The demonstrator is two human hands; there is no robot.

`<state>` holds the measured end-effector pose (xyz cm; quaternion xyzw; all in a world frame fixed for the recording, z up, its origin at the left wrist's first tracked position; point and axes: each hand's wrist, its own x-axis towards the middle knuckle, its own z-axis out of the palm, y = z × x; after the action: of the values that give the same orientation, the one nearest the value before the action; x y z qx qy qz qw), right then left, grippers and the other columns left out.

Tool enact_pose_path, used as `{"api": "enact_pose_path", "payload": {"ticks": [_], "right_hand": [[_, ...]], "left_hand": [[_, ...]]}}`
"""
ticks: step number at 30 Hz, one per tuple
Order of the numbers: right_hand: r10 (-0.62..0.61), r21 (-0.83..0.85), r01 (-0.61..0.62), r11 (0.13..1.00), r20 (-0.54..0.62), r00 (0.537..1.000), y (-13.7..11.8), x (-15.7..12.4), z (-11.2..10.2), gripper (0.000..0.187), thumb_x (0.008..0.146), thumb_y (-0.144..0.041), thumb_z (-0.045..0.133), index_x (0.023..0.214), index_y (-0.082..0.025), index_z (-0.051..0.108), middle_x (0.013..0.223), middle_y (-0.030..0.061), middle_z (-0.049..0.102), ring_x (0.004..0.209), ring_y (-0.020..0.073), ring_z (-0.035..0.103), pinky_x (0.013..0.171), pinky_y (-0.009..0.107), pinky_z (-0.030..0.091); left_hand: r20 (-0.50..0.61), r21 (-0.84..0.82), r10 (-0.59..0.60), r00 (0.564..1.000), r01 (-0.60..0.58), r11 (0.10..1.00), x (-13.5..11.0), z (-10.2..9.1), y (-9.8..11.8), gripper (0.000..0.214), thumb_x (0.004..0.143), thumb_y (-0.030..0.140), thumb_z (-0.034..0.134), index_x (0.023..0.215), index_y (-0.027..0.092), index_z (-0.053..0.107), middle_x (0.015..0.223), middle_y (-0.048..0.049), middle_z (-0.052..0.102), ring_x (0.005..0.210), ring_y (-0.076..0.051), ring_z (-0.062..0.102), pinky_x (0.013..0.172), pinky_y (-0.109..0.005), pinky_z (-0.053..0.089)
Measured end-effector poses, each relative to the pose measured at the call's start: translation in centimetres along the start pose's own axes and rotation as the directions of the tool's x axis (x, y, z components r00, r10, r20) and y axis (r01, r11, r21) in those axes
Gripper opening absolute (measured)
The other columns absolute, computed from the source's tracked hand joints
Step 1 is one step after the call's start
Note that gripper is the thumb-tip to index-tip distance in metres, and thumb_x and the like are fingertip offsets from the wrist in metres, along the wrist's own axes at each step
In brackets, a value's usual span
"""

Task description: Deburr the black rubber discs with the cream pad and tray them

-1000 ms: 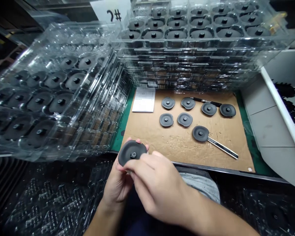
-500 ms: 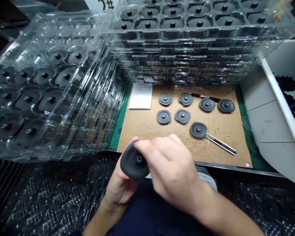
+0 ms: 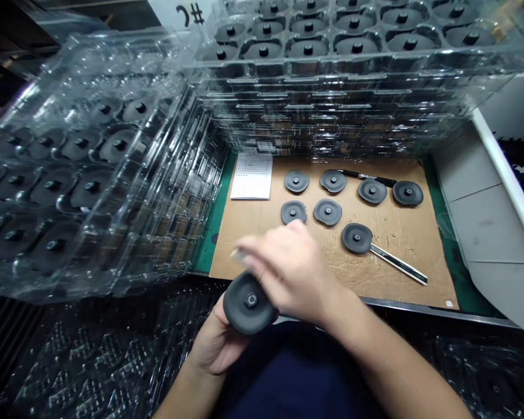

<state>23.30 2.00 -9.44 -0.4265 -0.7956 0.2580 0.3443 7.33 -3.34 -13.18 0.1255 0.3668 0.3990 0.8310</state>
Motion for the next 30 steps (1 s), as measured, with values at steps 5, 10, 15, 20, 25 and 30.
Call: {"api": "enact_pose_path", "payload": {"ticks": [5,10,15,20,25,30], "right_hand": [[0.233,0.018,-0.236,0.972,0.107,0.967,6.3,-1.6,4.2,0.022,0.09,-0.025,0.047,0.102,-0.022,0.066,0.087,0.0031,0.066,0.08,0.0156,0.057,0.072,0.029,0.044],[0.288,-0.083,-0.289,0.954,-0.031,0.957,6.7,-4.9,7.5,0.027,0.087,-0.022,0.05,0.11,-0.018,0.064,0.111,0.0127,0.056,0.105,0.0259,0.047,0.089,0.045,0.041],[0.357,0.024,-0.356,0.934,-0.023,0.934,5.1,-6.6,5.6,0.024,0.089,-0.021,0.045,0.106,-0.022,0.063,0.103,0.0076,0.061,0.099,0.0216,0.054,0.086,0.04,0.046],[0.456,0.175,-0.459,0.871,0.06,0.888,4.1,-7.8,4.6,0.022,0.09,-0.021,0.045,0.1,-0.023,0.064,0.096,0.0047,0.065,0.09,0.0182,0.061,0.078,0.032,0.05],[0.463,0.142,-0.461,0.876,0.019,0.886,3.1,-9.1,4.7,0.025,0.089,-0.021,0.047,0.111,-0.022,0.059,0.097,0.0056,0.065,0.088,0.0175,0.062,0.077,0.03,0.051],[0.331,0.038,-0.329,0.944,-0.101,0.938,3.1,-10.5,3.3,0.052,0.086,-0.015,0.052,0.136,-0.024,0.039,0.096,0.006,0.064,0.083,0.0175,0.061,0.077,0.033,0.051]], "left_hand": [[0.192,-0.234,-0.001,0.981,0.047,0.971,-0.6,-0.8,0.5,0.053,0.07,0.041,0.072,0.118,0.024,0.059,0.12,-0.0045,0.063,0.106,-0.029,0.061,0.089,-0.032,0.049],[0.214,-0.306,-0.022,0.977,0.089,0.948,-0.4,-1.2,0.4,0.047,0.072,0.046,0.068,0.114,0.025,0.062,0.119,-0.0037,0.063,0.108,-0.028,0.06,0.089,-0.032,0.048],[0.247,-0.301,-0.03,0.969,0.106,0.948,0.0,-1.5,0.6,0.057,0.071,0.058,0.06,0.118,0.026,0.059,0.119,-0.0044,0.06,0.102,-0.024,0.063,0.085,-0.03,0.05],[0.264,-0.175,0.009,0.964,0.038,0.984,-0.1,-1.3,0.6,0.058,0.078,0.064,0.046,0.124,0.03,0.053,0.116,-0.0065,0.06,0.084,-0.022,0.068,0.063,-0.025,0.052],[0.191,0.52,0.465,0.865,-0.491,0.699,-0.1,-0.8,0.6,0.076,0.075,0.025,0.07,0.139,0.034,0.029,0.125,-0.0083,0.053,0.11,-0.026,0.054,0.094,-0.038,0.041],[0.395,0.754,0.505,0.767,-0.585,0.298,0.3,-0.5,0.7,0.103,0.066,0.003,0.071,0.143,0.031,0.01,0.128,-0.0117,0.052,0.116,-0.027,0.05,0.102,-0.046,0.032]]}}
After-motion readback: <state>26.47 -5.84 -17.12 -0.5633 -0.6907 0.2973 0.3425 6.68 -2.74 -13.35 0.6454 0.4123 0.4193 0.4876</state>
